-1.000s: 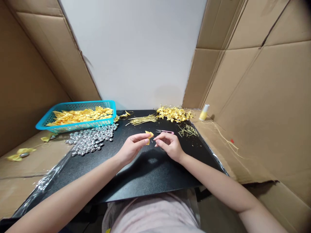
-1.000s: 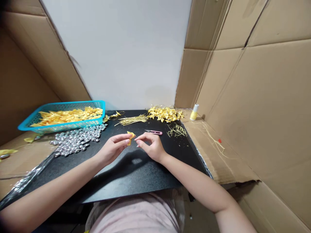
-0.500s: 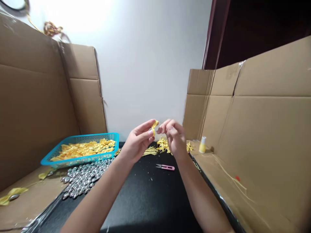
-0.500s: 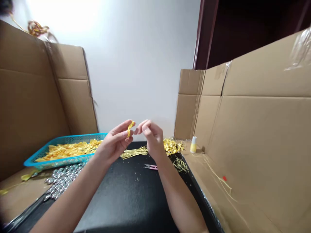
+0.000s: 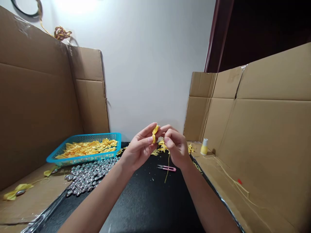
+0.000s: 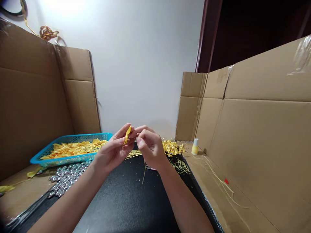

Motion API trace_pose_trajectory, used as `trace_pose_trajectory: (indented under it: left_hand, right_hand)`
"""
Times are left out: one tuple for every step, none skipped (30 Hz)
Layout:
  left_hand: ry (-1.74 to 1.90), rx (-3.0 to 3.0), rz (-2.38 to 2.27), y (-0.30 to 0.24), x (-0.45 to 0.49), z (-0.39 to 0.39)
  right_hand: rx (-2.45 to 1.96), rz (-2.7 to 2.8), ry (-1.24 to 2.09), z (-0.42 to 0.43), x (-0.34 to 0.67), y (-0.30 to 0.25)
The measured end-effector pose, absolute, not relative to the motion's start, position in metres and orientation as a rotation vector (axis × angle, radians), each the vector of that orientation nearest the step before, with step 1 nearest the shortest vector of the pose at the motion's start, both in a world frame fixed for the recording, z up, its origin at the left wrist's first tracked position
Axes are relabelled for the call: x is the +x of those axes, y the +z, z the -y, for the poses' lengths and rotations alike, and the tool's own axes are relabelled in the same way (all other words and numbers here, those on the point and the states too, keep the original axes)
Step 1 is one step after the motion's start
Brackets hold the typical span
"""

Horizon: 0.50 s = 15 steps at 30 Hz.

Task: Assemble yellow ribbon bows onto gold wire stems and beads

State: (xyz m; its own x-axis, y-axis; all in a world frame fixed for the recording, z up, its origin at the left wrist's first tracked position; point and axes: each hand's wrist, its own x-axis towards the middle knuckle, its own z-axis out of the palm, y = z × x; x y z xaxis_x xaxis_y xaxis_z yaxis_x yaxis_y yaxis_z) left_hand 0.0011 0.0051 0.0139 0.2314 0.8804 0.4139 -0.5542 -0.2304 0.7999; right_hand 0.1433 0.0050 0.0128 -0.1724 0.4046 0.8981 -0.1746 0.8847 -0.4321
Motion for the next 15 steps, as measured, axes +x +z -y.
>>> trace_pose_trajectory:
  left_hand:
    - [1.388, 1.165, -0.371, 0.0144, 0.001, -0.0035]
    - [1.386, 1.153, -0.367, 0.015, 0.001, -0.0019]
    - [1.385, 1.143, -0.361, 0.0156, 0.0009, -0.0005]
    - [1.382, 1.136, -0.355, 0.0161, 0.0009, 0.0008]
    - [1.378, 1.135, -0.351, 0.0166, 0.0009, 0.002]
    - [1.375, 1.137, -0.348, 0.0168, 0.0009, 0.0031]
    - [1.371, 1.139, -0.345, 0.0171, 0.001, 0.004]
    - [1.368, 1.141, -0.34, 0.0172, 0.0011, 0.0047]
    - [1.365, 1.138, -0.332, 0.0174, 0.0012, 0.0052]
    - [1.365, 1.133, -0.324, 0.0176, 0.0013, 0.0055]
    - [1.364, 1.129, -0.318, 0.0178, 0.0014, 0.0057]
    - [1.364, 1.129, -0.317, 0.0181, 0.0014, 0.0058]
    - [1.364, 1.136, -0.324, 0.0183, 0.0014, 0.0058]
    - [1.368, 1.149, -0.337, 0.0184, 0.0014, 0.0058]
    - [1.371, 1.165, -0.352, 0.0184, 0.0013, 0.0058]
  right_hand:
    - [-0.173, 1.676, 0.524, -0.0038, 0.1434, 0.0129]
    - [-0.164, 1.68, 0.53, -0.0027, 0.1436, 0.0132]
    - [-0.153, 1.682, 0.536, -0.0017, 0.1439, 0.0135]
    - [-0.143, 1.685, 0.543, -0.0008, 0.1443, 0.014]
    - [-0.133, 1.686, 0.551, 0.0, 0.1447, 0.0144]
    - [-0.124, 1.687, 0.559, 0.0008, 0.1451, 0.0147]
    - [-0.116, 1.689, 0.567, 0.0014, 0.1455, 0.0149]
    - [-0.11, 1.692, 0.575, 0.0019, 0.1458, 0.0149]
    - [-0.109, 1.695, 0.581, 0.0022, 0.146, 0.0147]
    - [-0.112, 1.698, 0.584, 0.0025, 0.1462, 0.0145]
    - [-0.123, 1.7, 0.581, 0.0027, 0.1464, 0.0143]
    - [-0.141, 1.703, 0.574, 0.0029, 0.1465, 0.0142]
    - [-0.16, 1.706, 0.566, 0.0029, 0.1466, 0.0141]
    - [-0.174, 1.71, 0.559, 0.003, 0.1467, 0.0142]
    - [-0.178, 1.714, 0.553, 0.003, 0.1468, 0.0145]
